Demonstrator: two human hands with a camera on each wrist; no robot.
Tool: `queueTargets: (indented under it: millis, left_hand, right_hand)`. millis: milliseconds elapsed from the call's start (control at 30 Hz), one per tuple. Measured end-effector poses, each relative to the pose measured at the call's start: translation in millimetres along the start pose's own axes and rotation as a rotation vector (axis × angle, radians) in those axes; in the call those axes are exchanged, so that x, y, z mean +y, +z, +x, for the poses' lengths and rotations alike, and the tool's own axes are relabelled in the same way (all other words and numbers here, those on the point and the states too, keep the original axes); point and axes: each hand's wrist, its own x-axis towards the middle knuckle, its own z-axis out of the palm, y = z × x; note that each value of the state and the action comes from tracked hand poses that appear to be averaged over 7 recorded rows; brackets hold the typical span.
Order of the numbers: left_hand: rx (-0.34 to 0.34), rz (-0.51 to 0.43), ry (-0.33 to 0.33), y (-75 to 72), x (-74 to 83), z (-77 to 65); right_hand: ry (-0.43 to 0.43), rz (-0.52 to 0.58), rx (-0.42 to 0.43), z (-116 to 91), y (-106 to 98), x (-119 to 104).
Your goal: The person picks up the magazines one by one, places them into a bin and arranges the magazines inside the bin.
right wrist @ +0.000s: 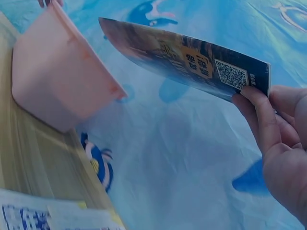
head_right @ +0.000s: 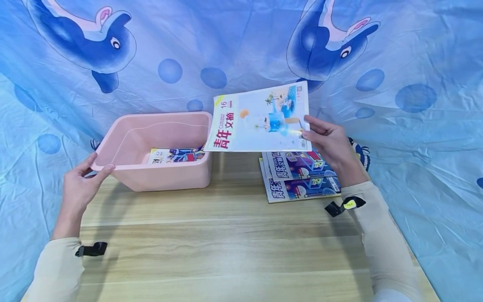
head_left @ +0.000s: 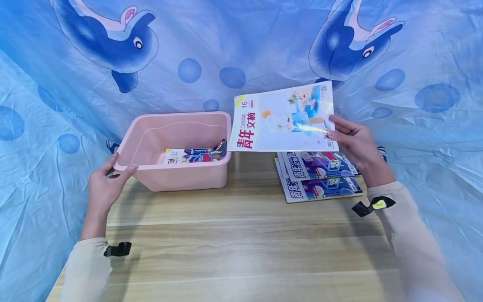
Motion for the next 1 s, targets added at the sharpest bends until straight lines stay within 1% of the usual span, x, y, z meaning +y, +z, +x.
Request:
queueTargets:
  millis: [133, 233, 367, 500, 600, 733, 867, 1000]
  left_hand:
    - [-0.006, -0.009, 0.01, 0.1, -0.8, -0.8]
    - [-0.006, -0.009, 0.029, -0.2, -1.0, -1.5]
    - [-0.006, -0.003, 0.043, -0.7, -0.9, -1.7]
    - [-0.007, 0.0, 0.032, -0.5, -1.0, -0.5]
    - [-0.009, 0.005, 0.017, -0.7, -0.9, -0.3]
    - [-0.009, 0.009, 0.005, -0.8, -0.5, -0.1]
    - [-0.005, -0.001, 0.013, -0.2, -1.0, -0.1]
    - [0.004, -0.016, 0.024, 0.2, -2.0, 0.3]
  right_hand:
    - [0.012, 0.018, -0.002, 13, 17, 7]
    - [0.024, 0.066, -0.014, 22, 31, 13]
    - [0.036, 0.102, -0.022, 32, 50, 22]
    - [0.043, 0.134, -0.013, 41, 71, 31]
    - [0.045, 0.138, -0.006, 46, 86, 39]
    - [0.044, 0.084, 0.001, 52, 107, 49]
    - [0.05, 0.02, 0.009, 58, 127, 58]
    - [0.064, 0.01, -0.004, 63, 145, 68]
